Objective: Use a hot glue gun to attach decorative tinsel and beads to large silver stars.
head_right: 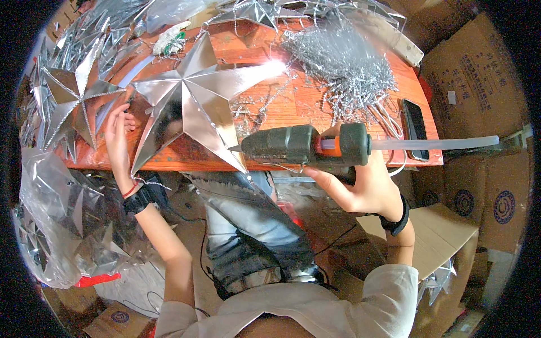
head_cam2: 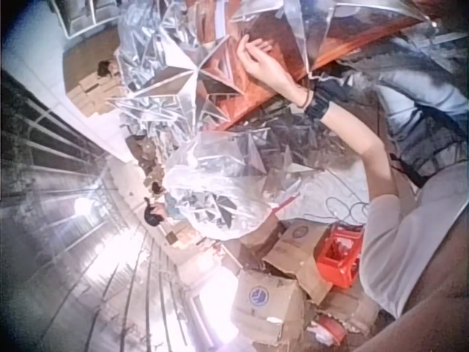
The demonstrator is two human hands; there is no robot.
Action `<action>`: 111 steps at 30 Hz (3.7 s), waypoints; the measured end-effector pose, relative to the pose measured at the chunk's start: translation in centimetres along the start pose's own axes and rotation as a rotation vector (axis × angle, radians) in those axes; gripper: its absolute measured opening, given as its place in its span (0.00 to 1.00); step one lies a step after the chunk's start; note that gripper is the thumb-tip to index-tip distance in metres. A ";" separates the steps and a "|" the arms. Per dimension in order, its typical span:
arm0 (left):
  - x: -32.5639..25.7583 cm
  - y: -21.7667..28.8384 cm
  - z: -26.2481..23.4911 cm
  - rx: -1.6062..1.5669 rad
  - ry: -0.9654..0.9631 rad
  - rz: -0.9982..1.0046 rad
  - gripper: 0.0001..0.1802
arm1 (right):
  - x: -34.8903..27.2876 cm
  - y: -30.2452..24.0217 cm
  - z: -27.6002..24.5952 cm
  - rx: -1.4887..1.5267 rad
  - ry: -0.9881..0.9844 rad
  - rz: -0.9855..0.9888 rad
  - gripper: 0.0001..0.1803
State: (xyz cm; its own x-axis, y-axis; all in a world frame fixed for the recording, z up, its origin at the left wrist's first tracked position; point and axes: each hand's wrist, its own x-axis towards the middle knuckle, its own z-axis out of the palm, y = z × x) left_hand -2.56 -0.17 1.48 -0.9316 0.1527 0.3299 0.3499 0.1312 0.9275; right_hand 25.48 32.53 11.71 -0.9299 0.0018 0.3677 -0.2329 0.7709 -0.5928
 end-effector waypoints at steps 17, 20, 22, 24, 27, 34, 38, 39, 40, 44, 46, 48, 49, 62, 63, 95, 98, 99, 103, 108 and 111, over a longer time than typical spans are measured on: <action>0.2 -0.2 0.0 0.024 0.004 -0.008 0.15 | -1.7 0.5 -1.4 -0.008 -0.087 0.015 0.18; 0.1 0.0 0.0 0.032 0.000 -0.002 0.14 | -2.0 0.4 -1.4 0.035 -0.086 0.080 0.18; 0.2 -0.1 -0.1 0.031 -0.004 0.004 0.14 | -2.1 0.5 -1.4 0.046 -0.090 0.067 0.18; 0.2 -0.2 -0.1 0.032 -0.006 0.007 0.14 | -2.1 0.6 -1.7 0.034 -0.125 0.043 0.19; 0.2 -0.1 -0.1 0.032 -0.004 0.001 0.14 | -2.1 0.9 -2.0 -0.021 -0.165 0.003 0.20; 0.3 -0.4 -0.3 0.021 -0.014 -0.022 0.15 | -2.3 0.9 -1.8 0.061 -0.140 0.042 0.21; 0.2 -0.3 -0.1 0.015 -0.015 -0.017 0.15 | -2.0 0.5 -1.9 0.062 -0.157 0.061 0.20; 0.3 -0.3 -0.1 0.015 -0.017 -0.016 0.15 | -1.9 0.6 -2.0 0.047 -0.165 0.041 0.19; 0.3 -0.4 -0.2 0.015 -0.018 -0.015 0.15 | -1.8 0.6 -2.1 0.033 -0.173 0.020 0.19; 0.3 -0.4 -0.3 0.014 -0.022 0.006 0.15 | -2.0 0.8 -1.9 0.072 -0.157 0.062 0.17; 0.1 0.0 -0.1 -0.029 -0.010 0.000 0.15 | -1.6 0.8 -2.2 0.022 -0.190 0.070 0.17; -0.1 0.3 0.0 -0.094 0.050 0.020 0.15 | -1.4 1.3 -2.0 0.019 -0.116 0.061 0.17; -0.3 0.4 0.0 -0.138 0.101 0.041 0.15 | -1.3 1.5 -1.9 0.018 -0.079 0.058 0.17; -16.3 9.1 1.1 -0.085 0.305 0.312 0.20 | 1.4 7.3 0.6 -0.313 0.234 0.351 0.21; -17.3 9.2 1.7 -0.204 0.108 0.296 0.23 | 1.4 7.6 1.0 -0.366 0.267 0.320 0.18; -18.7 13.4 13.4 -0.566 -0.893 -0.647 0.21 | -2.1 -0.4 0.2 0.194 -0.225 -0.308 0.10; -18.6 14.7 13.9 -0.565 -0.782 -0.629 0.22 | -2.7 -0.9 0.3 0.141 -0.191 -0.347 0.12; -18.6 15.0 14.0 -0.562 -0.740 -0.623 0.23 | -2.7 -1.0 0.4 0.118 -0.166 -0.371 0.13; -18.1 15.3 13.5 -0.599 -0.796 -0.609 0.22 | -2.6 -0.4 0.9 0.024 -0.063 -0.460 0.15; -18.4 14.8 13.7 -0.580 -0.812 -0.606 0.22 | -2.2 -0.5 1.3 -0.009 -0.159 -0.479 0.14; -18.6 14.6 13.6 -0.569 -0.876 -0.570 0.21 | -2.1 -0.7 0.9 0.028 -0.206 -0.475 0.12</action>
State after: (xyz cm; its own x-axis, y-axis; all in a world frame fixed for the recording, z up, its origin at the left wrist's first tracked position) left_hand 21.20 12.26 6.49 -0.4774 0.8595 -0.1827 -0.3927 -0.0227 0.9194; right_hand 27.32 31.42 10.72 -0.7560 -0.4720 0.4535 -0.6477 0.6391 -0.4147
